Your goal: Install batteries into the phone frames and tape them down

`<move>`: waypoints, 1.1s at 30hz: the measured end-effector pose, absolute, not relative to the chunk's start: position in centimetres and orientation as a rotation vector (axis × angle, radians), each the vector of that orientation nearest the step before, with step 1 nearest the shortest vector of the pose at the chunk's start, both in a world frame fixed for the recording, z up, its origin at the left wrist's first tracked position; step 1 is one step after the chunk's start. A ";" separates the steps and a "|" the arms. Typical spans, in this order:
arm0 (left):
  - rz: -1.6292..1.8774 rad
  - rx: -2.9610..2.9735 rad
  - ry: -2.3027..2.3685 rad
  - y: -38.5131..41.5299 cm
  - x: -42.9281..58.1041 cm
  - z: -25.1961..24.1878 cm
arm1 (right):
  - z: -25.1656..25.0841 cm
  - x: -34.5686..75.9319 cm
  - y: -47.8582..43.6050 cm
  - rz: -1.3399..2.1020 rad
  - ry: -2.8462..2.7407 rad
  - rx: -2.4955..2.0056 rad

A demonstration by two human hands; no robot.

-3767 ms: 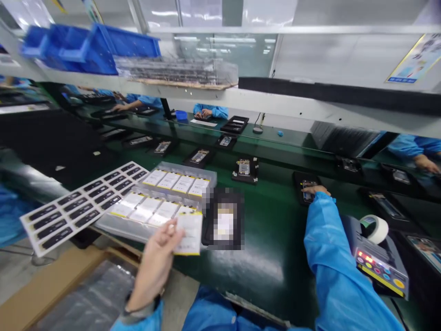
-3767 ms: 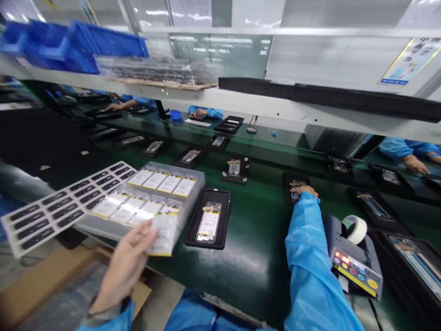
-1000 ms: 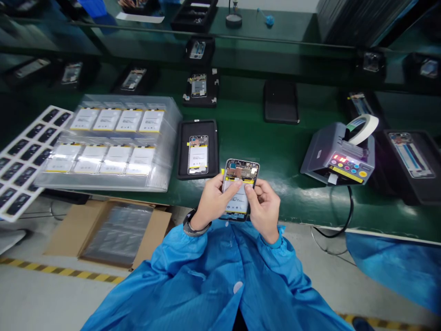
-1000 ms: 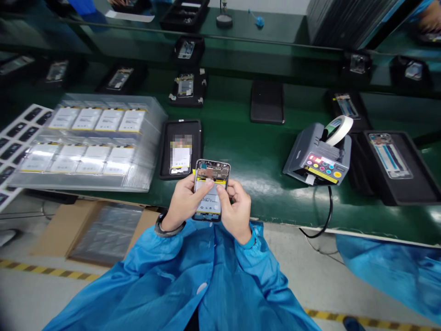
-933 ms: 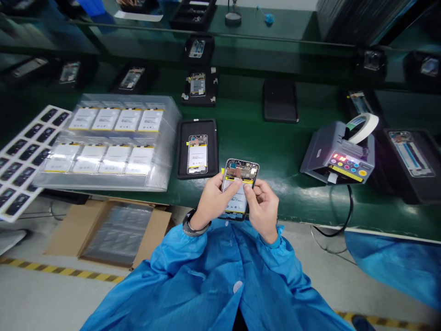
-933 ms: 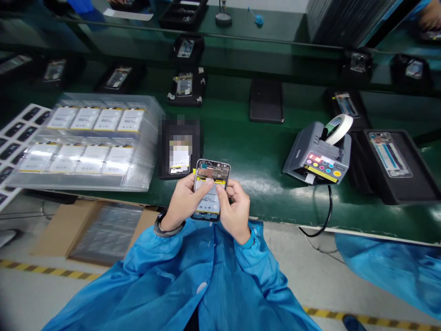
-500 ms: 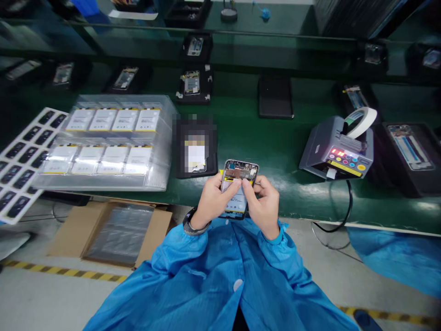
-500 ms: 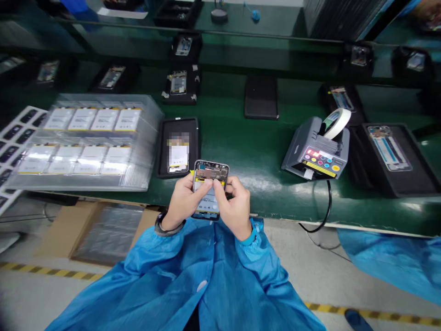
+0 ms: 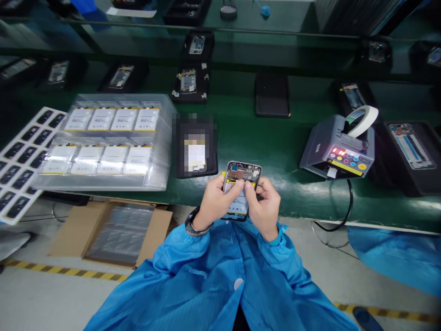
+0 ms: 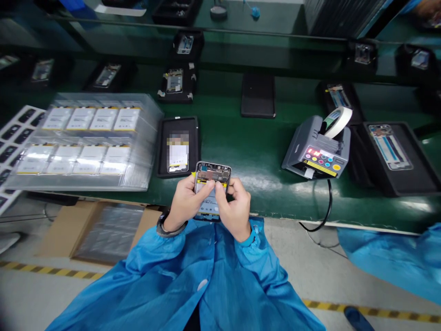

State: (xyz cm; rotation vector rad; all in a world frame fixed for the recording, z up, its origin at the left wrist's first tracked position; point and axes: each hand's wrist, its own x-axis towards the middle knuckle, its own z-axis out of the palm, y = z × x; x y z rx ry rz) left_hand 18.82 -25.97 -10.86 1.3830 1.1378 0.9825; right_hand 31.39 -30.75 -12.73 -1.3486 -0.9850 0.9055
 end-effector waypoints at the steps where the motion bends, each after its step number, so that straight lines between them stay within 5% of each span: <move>1: 0.986 1.386 1.142 -26.0 18.9 -10.8 | -12.7 31.4 -30.7 0.903 -0.988 -1.355; 28: 0.994 1.299 1.172 -26.0 20.2 -10.9 | -13.6 31.4 -29.9 0.766 -0.953 -1.297; 33: 0.894 0.992 1.156 -25.3 20.2 -13.0 | -13.5 31.7 -29.3 1.029 -0.867 -1.290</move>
